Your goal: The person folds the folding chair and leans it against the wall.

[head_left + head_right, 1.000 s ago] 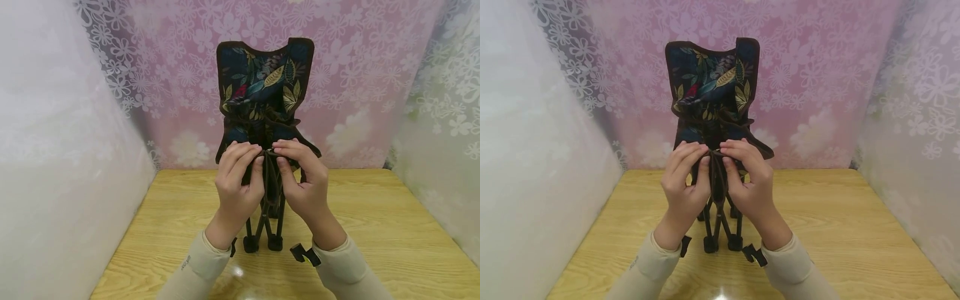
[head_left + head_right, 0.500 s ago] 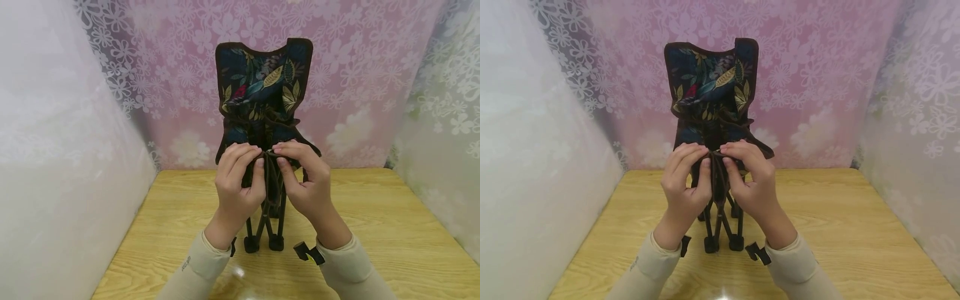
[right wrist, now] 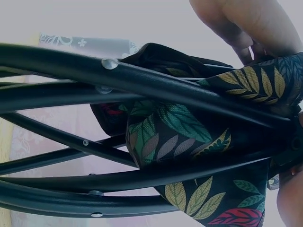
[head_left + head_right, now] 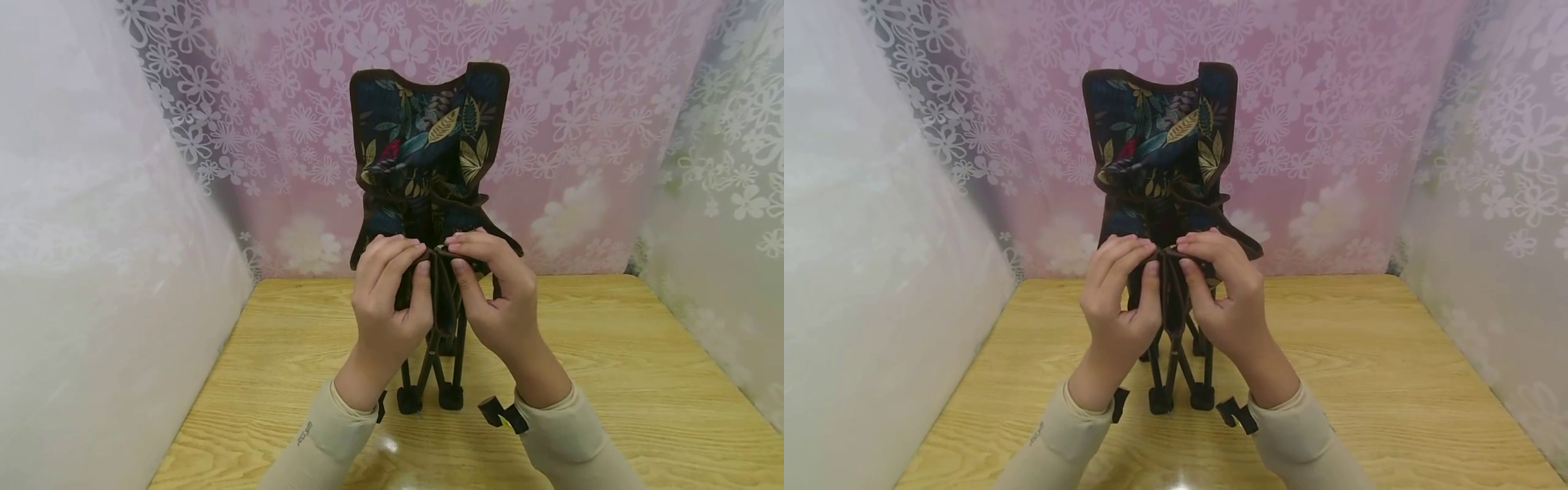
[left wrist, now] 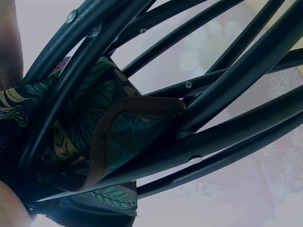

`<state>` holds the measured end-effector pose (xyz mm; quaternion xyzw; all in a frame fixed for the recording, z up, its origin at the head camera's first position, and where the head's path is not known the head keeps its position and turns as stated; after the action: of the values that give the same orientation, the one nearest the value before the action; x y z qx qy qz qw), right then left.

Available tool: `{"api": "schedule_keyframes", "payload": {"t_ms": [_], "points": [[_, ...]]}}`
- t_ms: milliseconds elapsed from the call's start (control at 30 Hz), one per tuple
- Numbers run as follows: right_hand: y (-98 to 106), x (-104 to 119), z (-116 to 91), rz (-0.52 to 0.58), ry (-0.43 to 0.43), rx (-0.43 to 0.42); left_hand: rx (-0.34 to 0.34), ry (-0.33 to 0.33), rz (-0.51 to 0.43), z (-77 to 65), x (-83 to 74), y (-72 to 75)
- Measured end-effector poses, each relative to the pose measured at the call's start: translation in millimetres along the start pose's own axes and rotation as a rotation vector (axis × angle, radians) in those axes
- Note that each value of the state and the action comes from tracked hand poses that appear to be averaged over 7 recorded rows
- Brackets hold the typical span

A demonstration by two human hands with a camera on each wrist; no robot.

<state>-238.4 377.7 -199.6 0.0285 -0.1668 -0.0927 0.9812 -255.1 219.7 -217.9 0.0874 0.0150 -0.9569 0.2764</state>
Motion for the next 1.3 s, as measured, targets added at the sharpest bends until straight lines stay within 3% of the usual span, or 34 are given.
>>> {"api": "schedule_keyframes", "payload": {"t_ms": [1300], "points": [[0.4, -1.4, -5.5, -0.04, 0.015, -0.05, -0.015, -0.001, -0.01, -4.8, -2.4, 5.6]]}}
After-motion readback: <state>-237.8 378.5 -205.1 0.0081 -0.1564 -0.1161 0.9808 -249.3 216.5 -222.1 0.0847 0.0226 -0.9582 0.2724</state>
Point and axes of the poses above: each hand's wrist, its own z-axis towards the middle knuckle, its own y-axis out of the back of the hand, x = y × z, the point moved 7 cm from there along z, towards the middle knuckle, and after that the axes turned 12 degrees about z, right-handed, at the moved point
